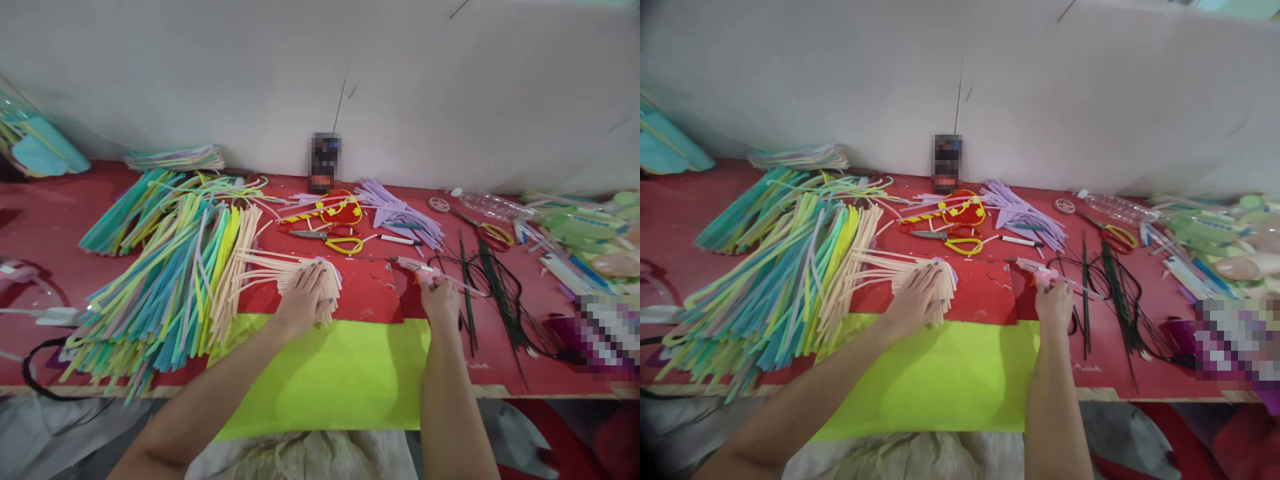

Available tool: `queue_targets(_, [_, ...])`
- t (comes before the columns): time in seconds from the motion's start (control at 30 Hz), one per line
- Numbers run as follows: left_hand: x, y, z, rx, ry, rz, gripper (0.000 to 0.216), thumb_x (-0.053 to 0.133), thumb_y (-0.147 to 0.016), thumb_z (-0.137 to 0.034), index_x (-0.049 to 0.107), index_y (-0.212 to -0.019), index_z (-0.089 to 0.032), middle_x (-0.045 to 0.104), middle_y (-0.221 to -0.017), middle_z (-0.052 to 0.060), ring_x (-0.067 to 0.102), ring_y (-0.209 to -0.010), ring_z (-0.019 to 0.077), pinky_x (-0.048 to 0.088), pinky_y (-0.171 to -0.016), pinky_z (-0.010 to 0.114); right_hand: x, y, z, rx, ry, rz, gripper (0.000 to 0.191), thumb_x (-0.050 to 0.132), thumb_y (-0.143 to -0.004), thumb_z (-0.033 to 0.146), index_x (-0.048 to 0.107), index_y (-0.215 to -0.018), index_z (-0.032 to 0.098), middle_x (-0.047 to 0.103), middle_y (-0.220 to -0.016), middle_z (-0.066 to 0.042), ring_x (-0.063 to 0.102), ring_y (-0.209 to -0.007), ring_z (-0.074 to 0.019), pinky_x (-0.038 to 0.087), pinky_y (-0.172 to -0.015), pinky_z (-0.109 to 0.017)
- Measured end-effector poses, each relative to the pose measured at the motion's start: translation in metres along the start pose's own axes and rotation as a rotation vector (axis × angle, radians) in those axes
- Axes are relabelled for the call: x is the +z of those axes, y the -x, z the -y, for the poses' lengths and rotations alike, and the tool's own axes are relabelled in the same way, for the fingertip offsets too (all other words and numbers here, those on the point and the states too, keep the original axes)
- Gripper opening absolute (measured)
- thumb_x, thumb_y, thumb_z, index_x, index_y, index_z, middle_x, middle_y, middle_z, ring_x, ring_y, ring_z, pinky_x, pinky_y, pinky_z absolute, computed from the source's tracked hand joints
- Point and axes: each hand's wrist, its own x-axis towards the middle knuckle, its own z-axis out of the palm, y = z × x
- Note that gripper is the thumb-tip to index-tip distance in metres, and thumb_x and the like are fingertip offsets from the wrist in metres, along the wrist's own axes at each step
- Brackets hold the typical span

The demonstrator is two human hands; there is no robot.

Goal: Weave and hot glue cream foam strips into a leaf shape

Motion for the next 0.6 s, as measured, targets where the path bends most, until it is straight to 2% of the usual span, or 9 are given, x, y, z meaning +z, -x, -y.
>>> queue_targets(0.2, [-0.001, 0.000, 0.000, -0.001, 0.008, 0.000, 0.060, 0.030, -0.097, -0.044, 0.036, -0.142, -0.005, 0.029, -0.154, 0.016, 0.026, -0.143, 0.0264, 0.022, -0.117, 0.043, -0.001, 0.004, 0.004, 0.028, -0.042, -0.008, 0.039, 0.043, -0.079, 0.048, 0.054, -0.092, 0.013, 0.060, -0.098, -0.023, 0.053, -0.104, -0.0374, 0.039, -0.091, -0.052])
queue_targets(0.4, [-0.004, 0.000, -0.001, -0.002, 0.017, -0.005, 0.059, 0.029, -0.097, -0.043, 0.038, -0.142, -0.005, 0.032, -0.153, 0.016, 0.027, -0.143, 0.0265, 0.024, -0.116, 0.044, -0.006, 0.007, 0.015, 0.096, -0.107, -0.043, 0.040, 0.043, -0.079, 0.048, 0.051, -0.097, 0.013, 0.058, -0.103, -0.025, 0.053, -0.105, -0.0378, 0.041, -0.088, -0.051])
queue_targets(0.5, [-0.005, -0.001, -0.001, -0.015, 0.021, 0.019, 0.059, 0.030, -0.097, -0.043, 0.037, -0.142, -0.004, 0.030, -0.154, 0.016, 0.026, -0.143, 0.0269, 0.022, -0.117, 0.044, -0.014, 0.009, 0.025, 0.106, -0.165, -0.062, 0.040, 0.040, -0.082, 0.047, 0.048, -0.102, 0.014, 0.058, -0.106, -0.024, 0.055, -0.102, -0.0352, 0.042, -0.085, -0.049])
queue_targets(0.6, [-0.005, -0.001, -0.001, -0.024, 0.023, 0.025, 0.058, 0.033, -0.097, -0.042, 0.038, -0.141, -0.005, 0.031, -0.153, 0.015, 0.026, -0.143, 0.0265, 0.021, -0.118, 0.043, -0.022, 0.012, 0.040, 0.078, -0.241, -0.059, 0.040, 0.039, -0.084, 0.051, 0.045, -0.104, 0.017, 0.060, -0.099, -0.018, 0.058, -0.092, -0.0307, 0.044, -0.078, -0.045])
